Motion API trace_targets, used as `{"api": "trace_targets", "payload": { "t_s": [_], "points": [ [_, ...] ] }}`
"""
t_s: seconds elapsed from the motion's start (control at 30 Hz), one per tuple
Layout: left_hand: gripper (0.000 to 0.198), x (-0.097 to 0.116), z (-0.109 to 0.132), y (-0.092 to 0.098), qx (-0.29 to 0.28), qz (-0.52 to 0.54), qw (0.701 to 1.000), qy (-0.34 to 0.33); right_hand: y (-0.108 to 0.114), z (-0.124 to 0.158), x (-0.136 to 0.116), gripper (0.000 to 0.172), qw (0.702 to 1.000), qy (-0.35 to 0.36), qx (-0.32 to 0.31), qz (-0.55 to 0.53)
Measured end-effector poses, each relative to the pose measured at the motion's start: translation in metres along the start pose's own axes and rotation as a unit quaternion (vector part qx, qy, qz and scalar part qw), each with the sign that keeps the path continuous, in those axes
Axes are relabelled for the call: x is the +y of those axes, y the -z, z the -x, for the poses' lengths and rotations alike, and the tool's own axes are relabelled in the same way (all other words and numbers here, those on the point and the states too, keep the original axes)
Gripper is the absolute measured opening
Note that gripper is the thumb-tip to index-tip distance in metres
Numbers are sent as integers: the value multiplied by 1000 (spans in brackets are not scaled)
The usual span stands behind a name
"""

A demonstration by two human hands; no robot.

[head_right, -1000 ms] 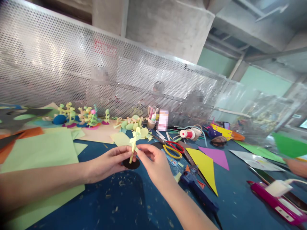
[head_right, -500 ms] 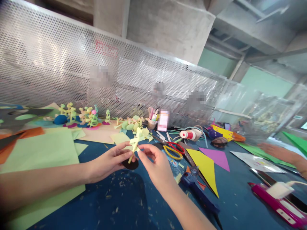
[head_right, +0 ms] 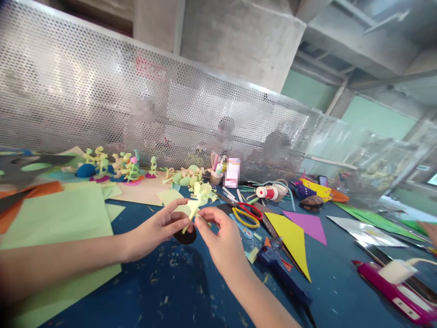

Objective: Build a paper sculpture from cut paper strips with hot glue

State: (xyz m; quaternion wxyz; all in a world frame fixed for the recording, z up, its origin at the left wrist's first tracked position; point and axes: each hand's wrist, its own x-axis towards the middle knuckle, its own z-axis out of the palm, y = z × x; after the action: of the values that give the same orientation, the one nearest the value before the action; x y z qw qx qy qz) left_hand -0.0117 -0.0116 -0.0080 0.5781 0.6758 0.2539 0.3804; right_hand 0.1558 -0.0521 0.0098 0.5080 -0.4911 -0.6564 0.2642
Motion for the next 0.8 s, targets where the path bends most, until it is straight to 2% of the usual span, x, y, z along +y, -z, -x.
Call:
{"api": "trace_targets", "payload": {
  "t_s": [0.1, 0.27, 0.53, 0.8],
  "points": [
    [37, 0, 0, 0, -4, 5, 1000, -10, -1, 1, 1, 12, 1000, 6, 24, 3],
    [35, -4, -1, 1, -12, 15, 1000, -19, -3, 1, 6, 12, 1000, 18, 5, 3],
    [38, -15, -4, 3, -10, -43, 999, -29, -6, 8, 20, 19, 997, 10, 15, 70],
    [39, -21, -6, 4, 5, -80, 997, -20, -4, 9, 28, 25, 1000, -18, 15, 19]
  ]
}}
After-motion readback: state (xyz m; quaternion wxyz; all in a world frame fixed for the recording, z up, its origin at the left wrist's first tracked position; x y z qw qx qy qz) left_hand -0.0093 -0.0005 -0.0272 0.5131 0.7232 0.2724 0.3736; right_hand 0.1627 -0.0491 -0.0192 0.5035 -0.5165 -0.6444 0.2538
